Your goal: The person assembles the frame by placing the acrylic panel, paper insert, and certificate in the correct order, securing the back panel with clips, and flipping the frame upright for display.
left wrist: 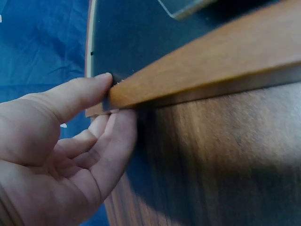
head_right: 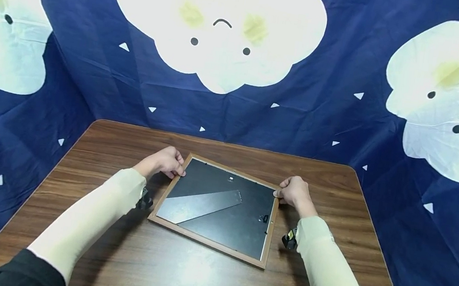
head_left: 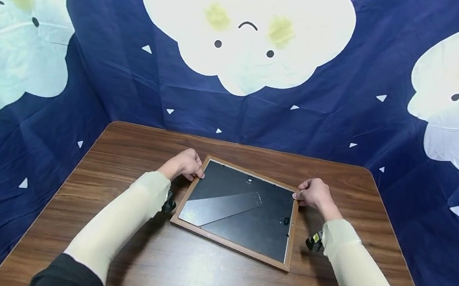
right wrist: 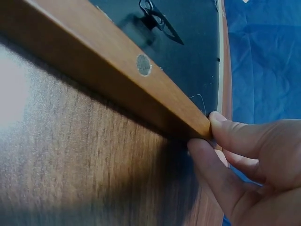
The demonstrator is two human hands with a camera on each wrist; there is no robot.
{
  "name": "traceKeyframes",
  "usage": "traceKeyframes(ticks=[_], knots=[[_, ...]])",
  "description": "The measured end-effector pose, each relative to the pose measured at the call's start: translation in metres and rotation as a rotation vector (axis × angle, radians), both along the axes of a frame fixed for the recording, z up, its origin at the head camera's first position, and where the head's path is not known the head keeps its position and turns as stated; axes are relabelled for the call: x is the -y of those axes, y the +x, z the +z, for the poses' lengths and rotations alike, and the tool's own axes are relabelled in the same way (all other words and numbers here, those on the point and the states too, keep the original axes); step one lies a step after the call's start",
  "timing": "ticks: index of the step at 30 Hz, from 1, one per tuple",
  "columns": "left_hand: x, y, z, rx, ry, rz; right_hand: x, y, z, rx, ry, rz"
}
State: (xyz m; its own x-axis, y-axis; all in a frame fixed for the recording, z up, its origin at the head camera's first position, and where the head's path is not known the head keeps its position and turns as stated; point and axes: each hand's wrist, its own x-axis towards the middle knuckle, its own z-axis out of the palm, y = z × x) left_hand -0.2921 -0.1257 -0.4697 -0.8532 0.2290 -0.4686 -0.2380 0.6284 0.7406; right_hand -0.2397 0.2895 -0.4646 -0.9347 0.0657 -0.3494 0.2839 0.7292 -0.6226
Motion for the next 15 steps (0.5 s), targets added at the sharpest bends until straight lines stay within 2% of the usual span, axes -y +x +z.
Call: traceKeyframes(ticks=[7,15], knots=[[-0.0040,0.0039,-0.0007,-0.018,-0.038,0.009,-0.0025,0.0055,-0.0059,0.029,-0.060,-0.026],[-0.0043,0.0065,-0.0014,-0.056,-0.056,0.055,-0.0015,0.0054,-0.0057,0.018,-0.135,-0.041]])
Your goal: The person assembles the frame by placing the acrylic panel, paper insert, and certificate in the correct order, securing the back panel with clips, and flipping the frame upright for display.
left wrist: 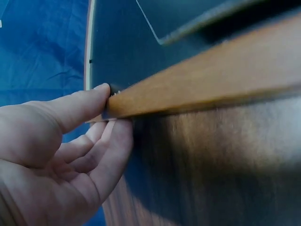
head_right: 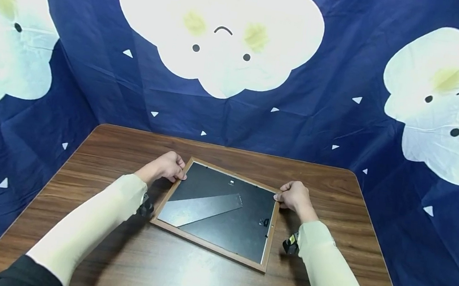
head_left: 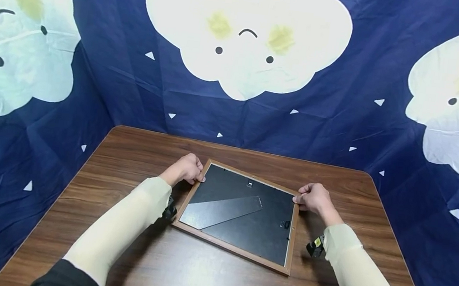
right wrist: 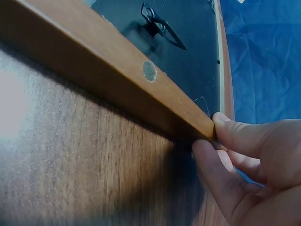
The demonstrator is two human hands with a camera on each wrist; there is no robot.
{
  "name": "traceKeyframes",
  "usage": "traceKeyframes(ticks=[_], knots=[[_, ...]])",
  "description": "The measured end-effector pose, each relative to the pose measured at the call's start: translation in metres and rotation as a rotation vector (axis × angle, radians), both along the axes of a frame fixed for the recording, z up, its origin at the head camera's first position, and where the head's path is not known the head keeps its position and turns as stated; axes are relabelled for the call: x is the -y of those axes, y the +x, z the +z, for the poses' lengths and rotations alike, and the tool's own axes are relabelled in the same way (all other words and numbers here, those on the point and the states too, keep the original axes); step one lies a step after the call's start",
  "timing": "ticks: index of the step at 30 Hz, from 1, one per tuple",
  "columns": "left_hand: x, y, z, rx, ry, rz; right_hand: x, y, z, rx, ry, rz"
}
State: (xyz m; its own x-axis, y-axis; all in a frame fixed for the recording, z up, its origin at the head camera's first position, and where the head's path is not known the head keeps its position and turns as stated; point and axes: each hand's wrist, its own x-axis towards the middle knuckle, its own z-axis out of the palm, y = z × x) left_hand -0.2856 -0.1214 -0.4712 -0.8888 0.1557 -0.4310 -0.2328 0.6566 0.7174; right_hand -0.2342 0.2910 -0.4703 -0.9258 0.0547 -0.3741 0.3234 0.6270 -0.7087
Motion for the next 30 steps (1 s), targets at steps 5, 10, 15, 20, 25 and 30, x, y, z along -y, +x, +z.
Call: traceKeyframes(ticks=[5,10,15,20,25,30], knots=[[0.005,0.007,-0.011,-0.073,0.035,0.011,-0.003,0.004,-0.007,-0.029,-0.044,0.034],[0.011,0.020,-0.016,-0.178,0.099,-0.004,-0.007,0.008,-0.014,-0.087,-0.016,0.090],[0.017,0.029,-0.012,-0.234,0.115,-0.046,-0.006,0.011,-0.012,-0.171,0.059,0.129],[0.023,0.033,-0.012,-0.212,0.105,-0.089,-0.005,0.015,-0.009,-0.216,0.117,0.161],[0.029,0.042,-0.014,-0.192,0.120,-0.125,-0.005,0.020,-0.008,-0.211,0.114,0.172],[0.035,0.059,-0.016,-0.158,0.179,-0.098,-0.004,0.029,-0.008,-0.190,0.065,0.169]])
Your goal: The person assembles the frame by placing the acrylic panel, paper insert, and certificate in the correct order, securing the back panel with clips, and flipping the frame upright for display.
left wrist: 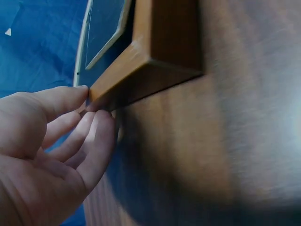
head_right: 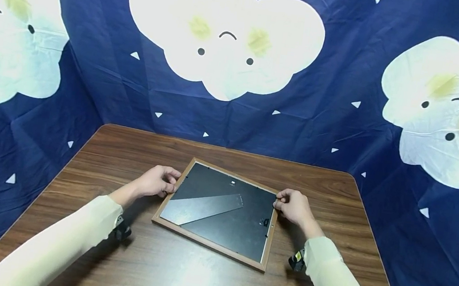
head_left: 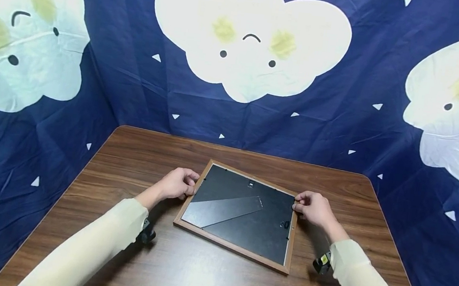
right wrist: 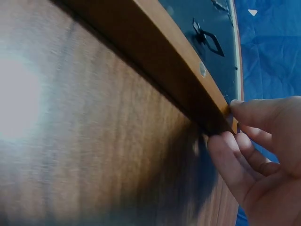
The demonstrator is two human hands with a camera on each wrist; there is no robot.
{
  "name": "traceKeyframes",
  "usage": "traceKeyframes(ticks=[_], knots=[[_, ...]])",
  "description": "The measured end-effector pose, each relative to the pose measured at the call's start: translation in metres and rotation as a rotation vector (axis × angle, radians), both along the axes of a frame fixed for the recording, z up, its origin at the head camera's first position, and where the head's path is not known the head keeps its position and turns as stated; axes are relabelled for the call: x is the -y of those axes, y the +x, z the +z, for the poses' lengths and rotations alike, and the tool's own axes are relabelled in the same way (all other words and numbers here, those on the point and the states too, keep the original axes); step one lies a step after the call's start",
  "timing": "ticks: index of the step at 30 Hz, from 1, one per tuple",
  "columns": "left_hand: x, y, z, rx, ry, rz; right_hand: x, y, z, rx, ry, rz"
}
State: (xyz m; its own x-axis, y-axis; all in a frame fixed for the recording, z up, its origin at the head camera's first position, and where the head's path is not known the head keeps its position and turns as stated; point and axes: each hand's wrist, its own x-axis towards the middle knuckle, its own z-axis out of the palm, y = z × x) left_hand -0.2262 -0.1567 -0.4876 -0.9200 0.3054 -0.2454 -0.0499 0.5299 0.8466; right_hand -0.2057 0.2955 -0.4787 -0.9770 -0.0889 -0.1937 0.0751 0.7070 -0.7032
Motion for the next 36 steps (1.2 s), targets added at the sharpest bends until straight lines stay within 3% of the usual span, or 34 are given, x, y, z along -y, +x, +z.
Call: traceKeyframes(ticks=[8,11,16,24,36], knots=[[0.006,0.028,-0.005,0.039,0.080,0.056,0.001,0.013,-0.003,0.056,-0.184,-0.065],[0.006,0.035,-0.004,0.044,0.101,0.085,0.002,0.012,-0.004,0.070,-0.199,-0.090],[0.005,0.043,-0.005,0.045,0.112,0.121,0.006,0.005,-0.003,0.049,-0.136,-0.088],[0.003,0.052,-0.008,0.041,0.141,0.159,0.008,-0.002,0.001,-0.058,0.010,-0.066],[0.007,0.055,-0.010,0.071,0.190,0.171,0.021,0.017,0.004,-0.106,0.083,0.055]])
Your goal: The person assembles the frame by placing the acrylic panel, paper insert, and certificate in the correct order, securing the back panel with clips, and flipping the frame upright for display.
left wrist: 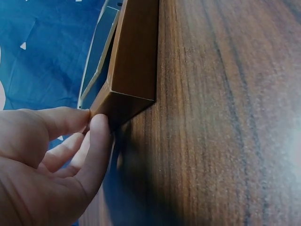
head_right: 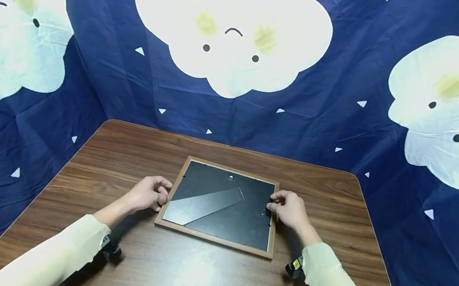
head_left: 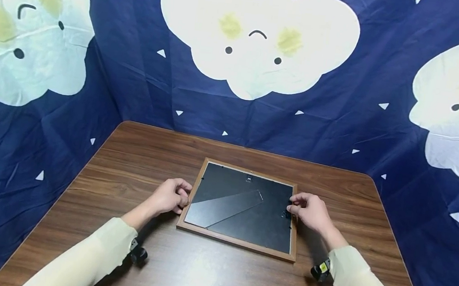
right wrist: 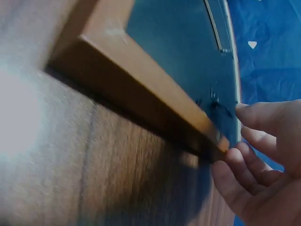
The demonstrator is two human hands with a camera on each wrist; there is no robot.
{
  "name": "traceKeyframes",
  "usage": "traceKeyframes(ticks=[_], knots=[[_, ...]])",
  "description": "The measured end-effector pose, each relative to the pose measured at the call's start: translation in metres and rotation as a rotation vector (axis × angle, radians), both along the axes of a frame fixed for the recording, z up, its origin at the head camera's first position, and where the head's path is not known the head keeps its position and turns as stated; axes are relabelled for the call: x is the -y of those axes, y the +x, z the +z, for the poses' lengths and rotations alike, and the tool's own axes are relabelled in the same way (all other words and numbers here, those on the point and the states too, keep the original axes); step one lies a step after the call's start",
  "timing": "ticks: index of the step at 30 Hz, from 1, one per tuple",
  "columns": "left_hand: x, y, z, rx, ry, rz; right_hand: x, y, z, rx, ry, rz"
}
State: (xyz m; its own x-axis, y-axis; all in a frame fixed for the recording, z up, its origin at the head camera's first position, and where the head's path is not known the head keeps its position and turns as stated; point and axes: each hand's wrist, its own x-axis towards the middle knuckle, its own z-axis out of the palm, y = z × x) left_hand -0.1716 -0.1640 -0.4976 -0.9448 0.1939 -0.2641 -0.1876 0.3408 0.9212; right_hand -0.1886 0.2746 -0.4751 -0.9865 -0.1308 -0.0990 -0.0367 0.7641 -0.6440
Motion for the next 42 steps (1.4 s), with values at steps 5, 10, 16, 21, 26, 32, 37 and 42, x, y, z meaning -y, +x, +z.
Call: traceKeyframes(ticks=[5,10,16,21,26,32,37,42], knots=[[0.001,0.002,-0.002,0.012,0.008,0.002,0.006,0.014,0.002,0.004,-0.027,0.035],[0.001,0.001,-0.001,0.024,0.008,0.002,0.010,0.023,0.004,-0.038,0.004,0.050],[0.002,0.001,0.001,0.010,0.011,-0.008,0.015,0.032,0.007,-0.069,-0.011,0.096],[0.003,0.001,0.001,-0.006,0.007,-0.005,0.024,0.039,0.011,-0.033,-0.057,0.200],[0.003,0.000,-0.001,-0.005,0.003,-0.006,0.031,0.044,0.011,0.008,-0.047,0.286],[0.003,0.001,-0.004,-0.004,0.011,-0.006,0.035,0.052,0.006,-0.003,-0.012,0.343],[0.003,0.002,-0.003,0.004,0.018,-0.010,0.039,0.059,0.004,-0.030,0.009,0.376],[0.003,0.003,-0.002,0.011,0.015,-0.013,0.043,0.066,0.002,-0.059,0.034,0.386]])
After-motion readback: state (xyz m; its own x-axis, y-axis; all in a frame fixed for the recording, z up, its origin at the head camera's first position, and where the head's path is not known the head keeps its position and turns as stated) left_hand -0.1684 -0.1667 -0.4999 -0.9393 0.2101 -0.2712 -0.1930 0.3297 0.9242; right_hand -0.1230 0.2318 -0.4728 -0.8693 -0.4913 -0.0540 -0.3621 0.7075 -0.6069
